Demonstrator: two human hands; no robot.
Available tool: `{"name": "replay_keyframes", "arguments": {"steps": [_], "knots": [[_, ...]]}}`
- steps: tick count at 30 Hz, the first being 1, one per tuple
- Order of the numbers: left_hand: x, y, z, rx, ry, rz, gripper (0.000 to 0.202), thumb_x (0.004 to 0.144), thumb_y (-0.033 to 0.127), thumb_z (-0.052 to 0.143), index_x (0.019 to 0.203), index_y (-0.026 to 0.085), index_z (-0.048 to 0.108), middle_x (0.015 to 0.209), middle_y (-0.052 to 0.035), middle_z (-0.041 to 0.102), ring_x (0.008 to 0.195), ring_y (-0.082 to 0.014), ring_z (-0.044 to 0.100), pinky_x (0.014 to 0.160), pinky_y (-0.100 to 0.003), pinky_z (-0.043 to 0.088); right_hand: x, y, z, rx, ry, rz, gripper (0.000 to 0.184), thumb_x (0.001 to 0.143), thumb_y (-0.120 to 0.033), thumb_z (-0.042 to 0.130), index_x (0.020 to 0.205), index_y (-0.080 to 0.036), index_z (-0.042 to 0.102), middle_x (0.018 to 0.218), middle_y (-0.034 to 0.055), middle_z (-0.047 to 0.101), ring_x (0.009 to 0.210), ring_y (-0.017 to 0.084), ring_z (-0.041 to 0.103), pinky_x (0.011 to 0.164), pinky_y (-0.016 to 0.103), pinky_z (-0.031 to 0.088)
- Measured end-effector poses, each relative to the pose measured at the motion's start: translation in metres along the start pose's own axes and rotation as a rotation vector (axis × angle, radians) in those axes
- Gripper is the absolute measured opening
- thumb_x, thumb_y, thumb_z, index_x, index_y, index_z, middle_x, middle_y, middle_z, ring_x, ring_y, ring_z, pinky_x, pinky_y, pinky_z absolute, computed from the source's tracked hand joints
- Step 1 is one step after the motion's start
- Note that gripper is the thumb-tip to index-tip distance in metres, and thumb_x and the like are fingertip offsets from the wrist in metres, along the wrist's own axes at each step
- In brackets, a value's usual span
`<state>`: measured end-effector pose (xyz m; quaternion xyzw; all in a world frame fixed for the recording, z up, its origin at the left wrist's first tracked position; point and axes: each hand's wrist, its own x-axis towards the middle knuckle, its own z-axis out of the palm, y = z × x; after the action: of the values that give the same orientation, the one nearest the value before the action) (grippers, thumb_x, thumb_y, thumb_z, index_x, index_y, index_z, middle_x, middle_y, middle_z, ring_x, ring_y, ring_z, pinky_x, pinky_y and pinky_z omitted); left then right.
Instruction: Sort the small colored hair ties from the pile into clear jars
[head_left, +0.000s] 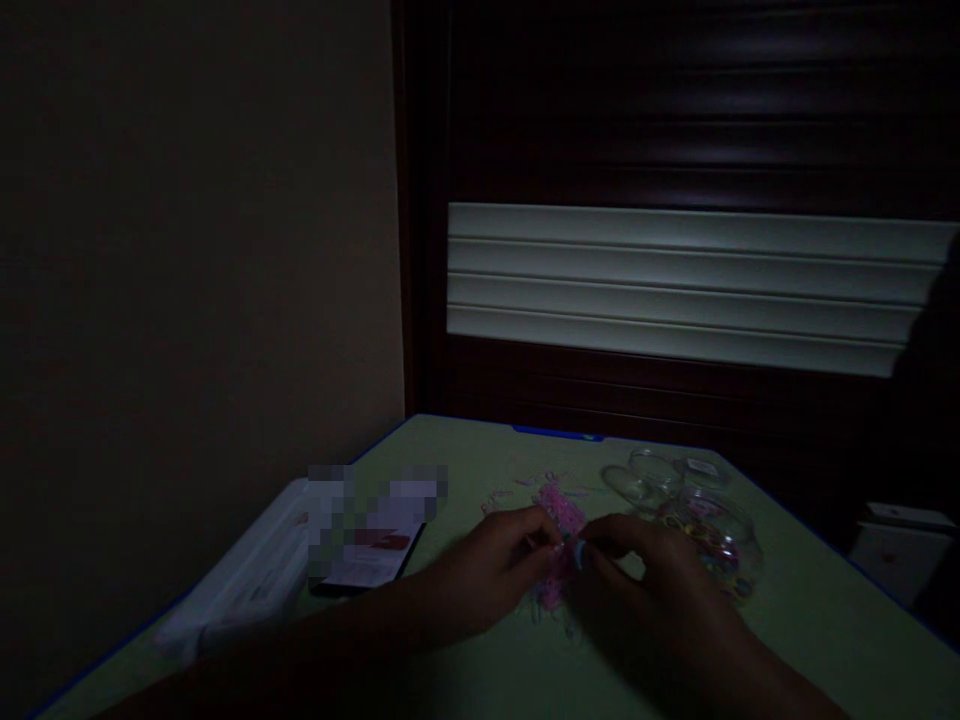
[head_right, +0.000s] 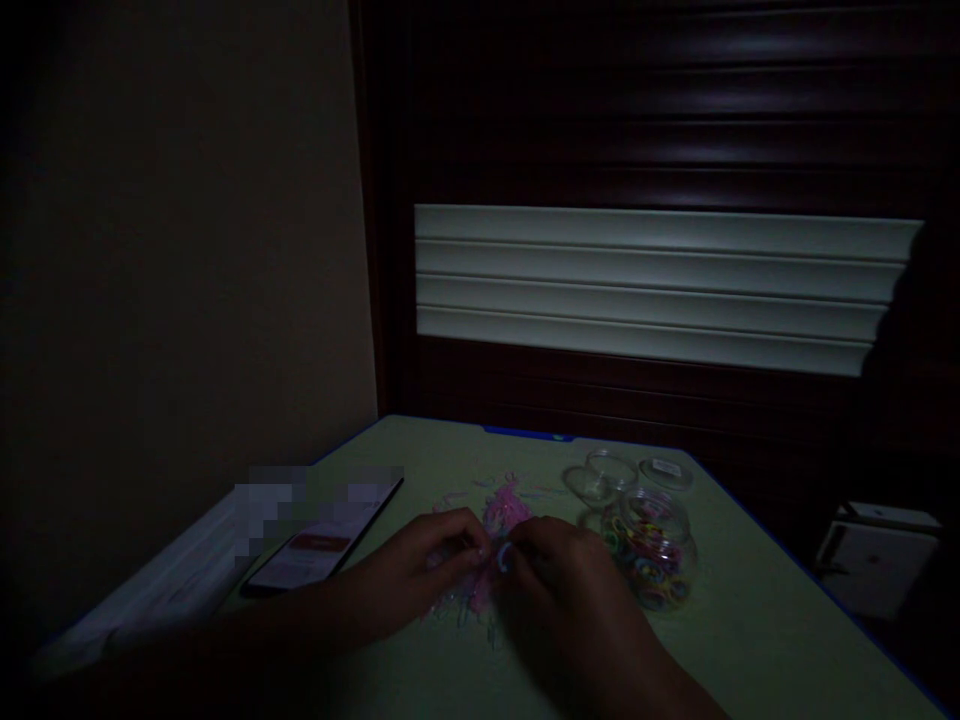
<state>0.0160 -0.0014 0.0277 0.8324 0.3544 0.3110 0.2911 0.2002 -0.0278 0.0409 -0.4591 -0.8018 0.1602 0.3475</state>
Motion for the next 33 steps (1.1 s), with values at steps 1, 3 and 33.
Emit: {"name": "replay_keyframes", "arguments": {"steps": [1,3,33], "knots": [[0.001,-0.001,0.000,0.026,0.012,0.000,0.013,0.087,0.019,0.043,0.081,0.015,0.054,0.072,0.0022,0.053,0.067,-0.0109,0.050,0.061,-0.020,0.038,0.000,0.001,-0.002,-0.012,0.013,0.001,0.020,0.079,-0.016,0.044,0.075,-0.018,0.064,0.069,0.0018,0.065,0.064,0.015,0.059,0.059,0.024,0.042],[0.002,-0.003,-0.002,0.100,0.038,0.008,0.015,0.087,0.017,0.042,0.079,0.015,0.055,0.071,0.0022,0.054,0.066,-0.0108,0.050,0.060,-0.020,0.038,0.000,0.004,-0.008,-0.052,0.040,-0.008,0.020,0.079,-0.016,0.044,0.076,-0.018,0.064,0.069,0.0016,0.065,0.065,0.015,0.059,0.060,0.024,0.043],[0.001,-0.013,-0.010,0.490,0.015,0.138,0.017,0.086,0.013,0.045,0.083,0.018,0.061,0.080,-0.0016,0.057,0.081,-0.0152,0.052,0.073,-0.024,0.038,-0.002,0.046,-0.078,-1.140,0.147,0.169,0.016,0.067,-0.007,0.048,0.068,-0.020,0.058,0.067,0.0069,0.066,0.059,0.021,0.061,0.052,0.030,0.032]]}}
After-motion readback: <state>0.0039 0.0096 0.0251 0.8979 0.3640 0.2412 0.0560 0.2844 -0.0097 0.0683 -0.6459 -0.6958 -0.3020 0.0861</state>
